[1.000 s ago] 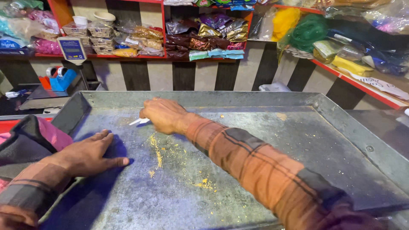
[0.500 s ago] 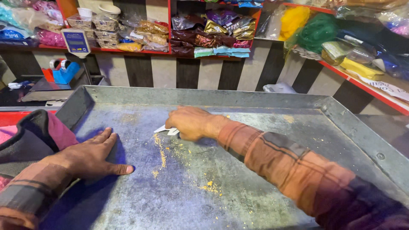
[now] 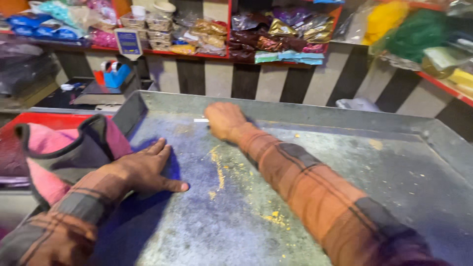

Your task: The person scrapes crumbs and debris from a metal tray using a plastic scraper and then wipes the tray surface with a pink cloth.

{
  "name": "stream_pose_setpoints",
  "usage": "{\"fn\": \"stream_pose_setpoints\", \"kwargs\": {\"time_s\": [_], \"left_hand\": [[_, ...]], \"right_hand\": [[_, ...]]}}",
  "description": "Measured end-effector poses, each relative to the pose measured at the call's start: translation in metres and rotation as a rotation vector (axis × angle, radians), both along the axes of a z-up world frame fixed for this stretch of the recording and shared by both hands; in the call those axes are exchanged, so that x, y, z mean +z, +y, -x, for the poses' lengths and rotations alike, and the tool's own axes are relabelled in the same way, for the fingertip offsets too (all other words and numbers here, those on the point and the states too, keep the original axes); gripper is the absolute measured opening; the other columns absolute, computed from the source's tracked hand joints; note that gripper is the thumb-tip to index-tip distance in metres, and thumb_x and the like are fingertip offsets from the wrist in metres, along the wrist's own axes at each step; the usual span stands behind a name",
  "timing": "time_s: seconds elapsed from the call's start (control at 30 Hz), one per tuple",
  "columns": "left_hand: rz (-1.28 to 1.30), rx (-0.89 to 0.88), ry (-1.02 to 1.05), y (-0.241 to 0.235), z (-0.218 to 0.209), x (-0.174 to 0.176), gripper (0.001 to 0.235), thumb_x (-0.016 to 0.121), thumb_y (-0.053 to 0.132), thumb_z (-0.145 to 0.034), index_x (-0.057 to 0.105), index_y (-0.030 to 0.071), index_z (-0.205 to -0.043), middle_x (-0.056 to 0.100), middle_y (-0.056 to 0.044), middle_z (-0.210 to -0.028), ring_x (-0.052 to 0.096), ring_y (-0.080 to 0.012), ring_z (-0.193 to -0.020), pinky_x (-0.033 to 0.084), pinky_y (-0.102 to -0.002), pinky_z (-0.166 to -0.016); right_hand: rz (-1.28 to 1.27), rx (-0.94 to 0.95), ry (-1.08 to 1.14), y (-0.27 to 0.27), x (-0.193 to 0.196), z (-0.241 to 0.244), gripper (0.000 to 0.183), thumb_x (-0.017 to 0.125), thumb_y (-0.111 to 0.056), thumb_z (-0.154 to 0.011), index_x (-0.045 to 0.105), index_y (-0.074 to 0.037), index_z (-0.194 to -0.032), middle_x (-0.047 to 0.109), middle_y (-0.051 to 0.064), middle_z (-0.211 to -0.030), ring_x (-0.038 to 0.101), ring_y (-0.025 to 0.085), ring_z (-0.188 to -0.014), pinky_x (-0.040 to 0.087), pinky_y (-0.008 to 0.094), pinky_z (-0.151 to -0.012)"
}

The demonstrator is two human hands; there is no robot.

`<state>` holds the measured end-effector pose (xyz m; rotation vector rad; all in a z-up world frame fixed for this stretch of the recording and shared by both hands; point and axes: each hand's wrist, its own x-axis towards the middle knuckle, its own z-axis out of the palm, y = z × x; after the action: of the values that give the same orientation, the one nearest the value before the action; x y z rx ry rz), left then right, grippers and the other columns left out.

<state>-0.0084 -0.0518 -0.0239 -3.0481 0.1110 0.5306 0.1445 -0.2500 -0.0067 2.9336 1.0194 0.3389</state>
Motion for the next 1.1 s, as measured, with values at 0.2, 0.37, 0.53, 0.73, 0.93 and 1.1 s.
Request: {"fn": "stream_pose_setpoints", "kwargs": {"time_s": [0.2, 0.37, 0.53, 0.73, 0.93, 1.1], "left_hand": [[0.034, 0.004, 0.005, 0.001, 0.004, 0.006, 0.141, 0.065, 0.100, -0.066, 0.019, 0.009, -0.163, 0.011, -0.010, -0.173, 0.017, -0.0270, -0.159, 0.023, -0.045, -0.129], [0.037, 0.029, 0.019, 0.001, 0.010, 0.011, 0.138, 0.062, 0.097, -0.067, 0.018, 0.009, -0.164, 0.011, -0.008, -0.174, 0.016, -0.0253, -0.159, 0.023, -0.044, -0.129], [0.035, 0.036, -0.003, 0.000, 0.015, 0.018, 0.137, 0.061, 0.097, -0.066, 0.020, 0.011, -0.164, 0.013, -0.007, -0.174, 0.018, -0.0246, -0.159, 0.025, -0.045, -0.128], [0.126, 0.052, -0.017, 0.002, 0.018, 0.024, 0.127, 0.062, 0.090, -0.071, 0.026, 0.007, -0.161, 0.019, -0.009, -0.173, 0.022, -0.0262, -0.158, 0.028, -0.047, -0.126], [0.153, 0.055, -0.019, 0.007, 0.009, 0.013, 0.135, 0.070, 0.092, -0.062, 0.032, 0.005, -0.158, 0.024, -0.008, -0.171, 0.027, -0.0241, -0.156, 0.032, -0.047, -0.125], [0.155, 0.048, 0.014, 0.006, 0.014, 0.023, 0.140, 0.079, 0.088, -0.055, 0.034, 0.001, -0.156, 0.025, -0.009, -0.171, 0.026, -0.0258, -0.157, 0.031, -0.048, -0.126]], "right_hand": [[0.059, 0.122, 0.202, -0.036, 0.050, 0.094, 0.022, 0.061, -0.012, -0.082, 0.077, -0.009, -0.097, 0.075, 0.021, -0.101, 0.070, 0.046, -0.106, 0.056, 0.061, -0.093], [0.108, 0.242, 0.252, -0.045, 0.064, 0.117, 0.018, 0.060, -0.012, -0.079, 0.072, -0.005, -0.091, 0.074, 0.021, -0.096, 0.069, 0.049, -0.101, 0.055, 0.064, -0.086], [0.041, 0.335, 0.122, 0.004, 0.057, 0.079, 0.014, 0.061, -0.014, -0.081, 0.070, -0.005, -0.086, 0.072, 0.021, -0.088, 0.070, 0.048, -0.095, 0.055, 0.062, -0.083], [0.040, 0.167, 0.093, 0.072, 0.040, 0.041, 0.020, 0.069, -0.017, -0.081, 0.080, -0.019, -0.097, 0.076, 0.015, -0.093, 0.072, 0.041, -0.101, 0.059, 0.052, -0.089], [0.030, 0.185, 0.157, 0.030, 0.048, 0.084, 0.028, 0.063, -0.009, -0.082, 0.081, -0.019, -0.100, 0.079, 0.015, -0.098, 0.071, 0.042, -0.106, 0.056, 0.058, -0.093], [0.091, 0.297, 0.274, -0.016, 0.063, 0.121, 0.030, 0.073, -0.007, -0.078, 0.085, -0.025, -0.097, 0.082, 0.004, -0.092, 0.076, 0.034, -0.093, 0.058, 0.049, -0.084]]}}
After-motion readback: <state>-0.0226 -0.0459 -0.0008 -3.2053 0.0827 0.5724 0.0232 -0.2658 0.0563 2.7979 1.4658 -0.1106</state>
